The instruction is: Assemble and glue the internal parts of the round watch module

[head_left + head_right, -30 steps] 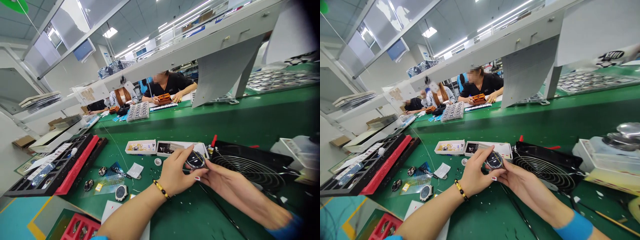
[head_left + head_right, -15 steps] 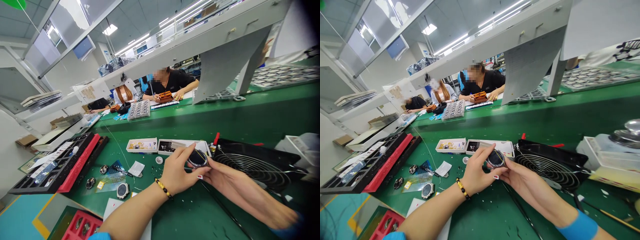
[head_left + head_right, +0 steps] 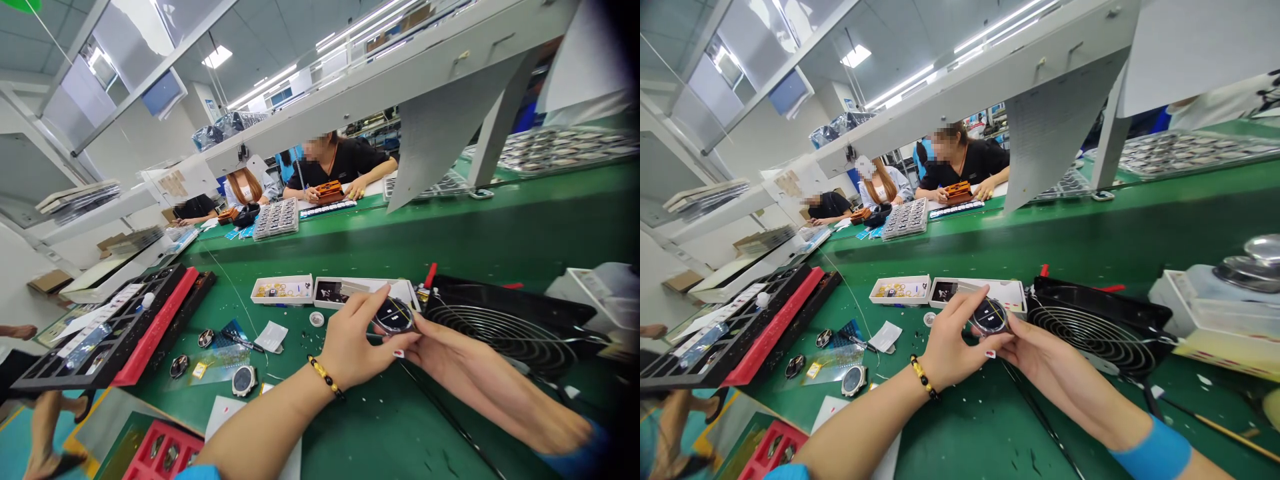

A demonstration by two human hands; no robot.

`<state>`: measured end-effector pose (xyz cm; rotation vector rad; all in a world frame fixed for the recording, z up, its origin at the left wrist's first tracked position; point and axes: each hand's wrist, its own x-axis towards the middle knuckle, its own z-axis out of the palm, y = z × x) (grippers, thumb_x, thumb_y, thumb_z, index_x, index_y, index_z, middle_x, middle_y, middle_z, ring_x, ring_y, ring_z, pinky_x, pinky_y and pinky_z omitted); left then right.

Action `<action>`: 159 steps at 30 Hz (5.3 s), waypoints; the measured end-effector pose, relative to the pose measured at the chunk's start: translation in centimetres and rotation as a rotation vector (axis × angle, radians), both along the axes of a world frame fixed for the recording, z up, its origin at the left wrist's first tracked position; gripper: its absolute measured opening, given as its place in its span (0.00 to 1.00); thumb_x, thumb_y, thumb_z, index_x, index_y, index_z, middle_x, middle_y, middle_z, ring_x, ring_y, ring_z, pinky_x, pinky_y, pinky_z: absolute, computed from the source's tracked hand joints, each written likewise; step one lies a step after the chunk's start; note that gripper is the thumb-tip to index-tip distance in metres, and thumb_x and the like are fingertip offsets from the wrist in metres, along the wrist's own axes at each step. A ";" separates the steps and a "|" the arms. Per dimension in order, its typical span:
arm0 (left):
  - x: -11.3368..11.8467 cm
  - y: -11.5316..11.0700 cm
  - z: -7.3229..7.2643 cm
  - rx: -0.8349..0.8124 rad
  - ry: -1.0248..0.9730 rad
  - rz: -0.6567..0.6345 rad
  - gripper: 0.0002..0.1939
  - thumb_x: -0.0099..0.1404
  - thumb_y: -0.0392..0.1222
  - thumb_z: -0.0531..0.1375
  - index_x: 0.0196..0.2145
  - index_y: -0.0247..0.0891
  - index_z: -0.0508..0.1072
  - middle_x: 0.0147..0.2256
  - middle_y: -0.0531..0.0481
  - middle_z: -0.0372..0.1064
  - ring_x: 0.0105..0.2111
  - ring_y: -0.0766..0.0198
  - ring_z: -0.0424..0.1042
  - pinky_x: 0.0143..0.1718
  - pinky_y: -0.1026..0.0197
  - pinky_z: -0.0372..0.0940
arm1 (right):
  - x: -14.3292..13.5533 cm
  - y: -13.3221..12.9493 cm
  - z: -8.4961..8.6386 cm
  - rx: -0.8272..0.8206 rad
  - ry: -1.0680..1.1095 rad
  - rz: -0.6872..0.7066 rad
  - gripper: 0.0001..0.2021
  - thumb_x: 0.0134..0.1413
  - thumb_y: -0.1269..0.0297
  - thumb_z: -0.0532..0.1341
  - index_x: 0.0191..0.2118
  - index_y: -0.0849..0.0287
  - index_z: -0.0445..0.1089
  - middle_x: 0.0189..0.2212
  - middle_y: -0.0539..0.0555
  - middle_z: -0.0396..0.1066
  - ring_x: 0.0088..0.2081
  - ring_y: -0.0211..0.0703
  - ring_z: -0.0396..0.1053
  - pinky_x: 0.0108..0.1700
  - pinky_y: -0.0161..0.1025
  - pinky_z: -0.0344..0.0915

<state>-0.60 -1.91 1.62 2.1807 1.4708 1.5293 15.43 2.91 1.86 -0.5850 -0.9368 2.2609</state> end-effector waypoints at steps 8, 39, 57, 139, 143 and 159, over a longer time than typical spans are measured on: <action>0.0 0.0 0.1 0.011 0.027 -0.023 0.38 0.63 0.43 0.70 0.66 0.45 0.59 0.52 0.48 0.67 0.51 0.61 0.69 0.55 0.62 0.67 | 0.0 -0.1 -0.4 0.013 0.006 0.001 0.19 0.52 0.50 0.71 0.48 0.51 0.78 0.52 0.54 0.73 0.51 0.53 0.70 0.51 0.39 0.76; 0.2 -0.2 0.5 0.014 -0.027 -0.031 0.34 0.65 0.45 0.69 0.65 0.44 0.62 0.50 0.48 0.67 0.50 0.62 0.69 0.54 0.64 0.65 | 0.2 0.0 -1.1 0.008 0.094 0.049 0.14 0.62 0.54 0.64 0.50 0.50 0.77 0.49 0.53 0.75 0.56 0.51 0.67 0.53 0.36 0.72; 0.0 0.0 0.6 -0.031 -0.034 -0.009 0.34 0.62 0.43 0.71 0.63 0.41 0.64 0.50 0.49 0.68 0.49 0.63 0.70 0.54 0.65 0.65 | -0.1 0.1 -1.1 0.076 0.005 -0.005 0.18 0.53 0.48 0.70 0.47 0.50 0.78 0.49 0.53 0.75 0.53 0.53 0.70 0.52 0.38 0.74; -1.0 0.5 2.1 -0.755 -0.889 -0.535 0.31 0.52 0.50 0.75 0.49 0.31 0.75 0.43 0.42 0.69 0.38 0.64 0.67 0.47 0.63 0.62 | 0.2 -1.2 0.2 0.346 -0.098 0.124 0.27 0.61 0.39 0.60 0.37 0.62 0.76 0.34 0.61 0.76 0.39 0.51 0.71 0.47 0.47 0.66; -0.8 0.5 2.3 -0.775 -0.904 -0.548 0.31 0.53 0.51 0.75 0.49 0.31 0.76 0.42 0.41 0.69 0.34 0.66 0.66 0.48 0.61 0.63 | 0.3 -1.0 0.0 0.346 -0.089 0.132 0.27 0.61 0.38 0.59 0.38 0.63 0.76 0.34 0.60 0.76 0.39 0.51 0.71 0.47 0.47 0.65; -0.7 0.4 2.0 -0.715 -1.083 -0.562 0.31 0.59 0.47 0.73 0.55 0.34 0.69 0.49 0.39 0.69 0.45 0.59 0.71 0.50 0.61 0.64 | 0.5 -0.6 -0.3 0.345 -0.088 0.153 0.27 0.68 0.40 0.50 0.40 0.59 0.75 0.34 0.58 0.74 0.41 0.50 0.69 0.49 0.48 0.63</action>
